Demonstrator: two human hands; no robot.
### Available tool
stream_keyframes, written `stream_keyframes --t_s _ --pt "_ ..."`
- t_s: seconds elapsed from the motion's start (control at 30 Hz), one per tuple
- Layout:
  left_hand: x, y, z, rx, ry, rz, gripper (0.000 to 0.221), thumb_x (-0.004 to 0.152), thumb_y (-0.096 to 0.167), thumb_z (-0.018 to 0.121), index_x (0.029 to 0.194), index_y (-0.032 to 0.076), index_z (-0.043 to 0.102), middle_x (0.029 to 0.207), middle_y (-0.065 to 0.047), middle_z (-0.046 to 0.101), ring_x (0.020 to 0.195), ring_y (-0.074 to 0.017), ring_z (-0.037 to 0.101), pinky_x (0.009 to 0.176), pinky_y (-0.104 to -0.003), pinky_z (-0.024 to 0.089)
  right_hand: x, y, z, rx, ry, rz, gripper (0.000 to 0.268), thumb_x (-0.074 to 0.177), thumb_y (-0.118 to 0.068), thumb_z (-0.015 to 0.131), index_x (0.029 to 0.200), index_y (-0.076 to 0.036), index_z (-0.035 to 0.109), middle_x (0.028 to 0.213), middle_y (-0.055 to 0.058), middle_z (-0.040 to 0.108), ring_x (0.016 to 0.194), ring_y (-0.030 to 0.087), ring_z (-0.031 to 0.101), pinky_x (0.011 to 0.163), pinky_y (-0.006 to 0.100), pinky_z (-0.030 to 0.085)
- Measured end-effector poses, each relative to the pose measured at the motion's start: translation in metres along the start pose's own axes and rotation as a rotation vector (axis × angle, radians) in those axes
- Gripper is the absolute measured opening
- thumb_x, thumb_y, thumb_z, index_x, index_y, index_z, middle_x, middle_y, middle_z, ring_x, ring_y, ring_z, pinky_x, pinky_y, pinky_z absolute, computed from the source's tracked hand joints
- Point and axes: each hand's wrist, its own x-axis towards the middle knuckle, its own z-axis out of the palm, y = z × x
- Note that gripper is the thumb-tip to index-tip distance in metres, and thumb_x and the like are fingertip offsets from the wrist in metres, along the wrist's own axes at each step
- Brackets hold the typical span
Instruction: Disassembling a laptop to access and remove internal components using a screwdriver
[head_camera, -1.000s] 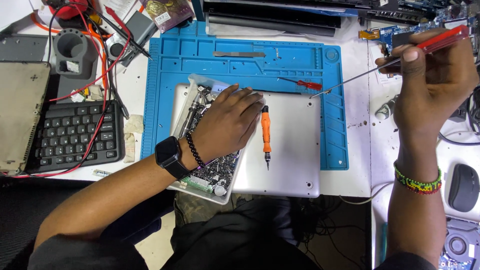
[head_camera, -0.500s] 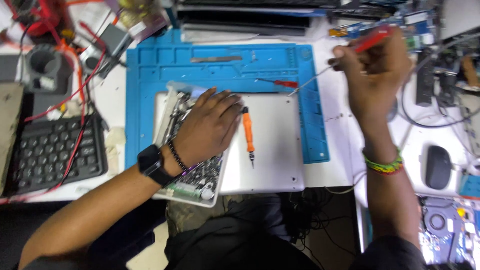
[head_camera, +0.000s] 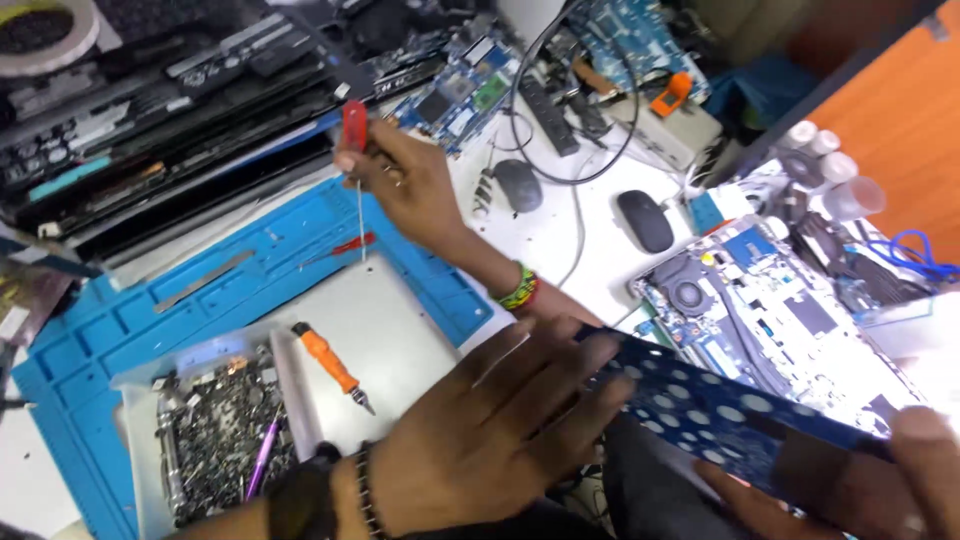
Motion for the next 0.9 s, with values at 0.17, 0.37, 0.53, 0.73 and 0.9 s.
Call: stream_keyframes --t_s 0.17,0.37,0.53,0.73,0.9 --pt "0.058 -0.012 0.032 -0.205 0.151 -0.091 0.056 0.101 0.029 0.061 0.147 0.0 0.047 0.14 -0.021 0.064 0.129 -0.0443 0.06 0.111 -0.061 0.042 -0.007 -0.004 0.002 0.015 -0.017 0.018 0.032 0.104 -0.042 0.054 0.102 -0.01 0.061 0.09 0.004 0.068 0.077 0.017 0.076 0.07 0.028 0.062" --pt "0.047 -0.021 0.036 -0.554 0.089 -0.079 0.012 0.095 0.011 0.063 0.105 0.005 0.065 0.082 -0.014 0.072 0.072 -0.0356 0.068 0.052 -0.045 0.044 -0.014 0.001 -0.004 -0.042 -0.025 -0.042 0.032 0.106 -0.041 0.053 0.105 -0.011 0.061 0.09 0.003 0.071 0.078 0.014 0.076 0.07 0.026 0.061" --pt "0.022 -0.026 0.009 -0.481 0.145 -0.217 0.014 0.091 0.006 0.049 0.102 0.004 0.058 0.084 -0.016 0.064 0.072 -0.0383 0.061 0.053 -0.047 0.04 -0.008 0.035 -0.021 0.06 -0.033 0.11 0.03 0.104 -0.039 0.059 0.107 -0.009 0.062 0.085 0.005 0.073 0.075 0.017 0.078 0.064 0.027 0.062" --pt "-0.034 -0.041 -0.029 -0.25 0.342 -0.343 0.009 0.097 0.001 0.062 0.105 0.004 0.064 0.089 -0.006 0.071 0.084 -0.0285 0.067 0.076 -0.041 0.049 0.003 0.018 -0.048 0.115 -0.001 0.15 0.019 0.106 -0.025 0.062 0.11 -0.007 0.059 0.096 0.01 0.066 0.081 0.025 0.076 0.067 0.031 0.065" --pt "-0.077 -0.049 -0.072 -0.156 0.551 -0.496 0.01 0.102 0.01 0.063 0.103 0.001 0.066 0.094 -0.01 0.074 0.079 -0.0255 0.072 0.062 -0.034 0.057 -0.004 0.019 -0.085 0.1 0.03 0.135 0.028 0.114 -0.035 0.058 0.115 -0.008 0.056 0.1 0.011 0.069 0.086 0.021 0.075 0.074 0.03 0.07"
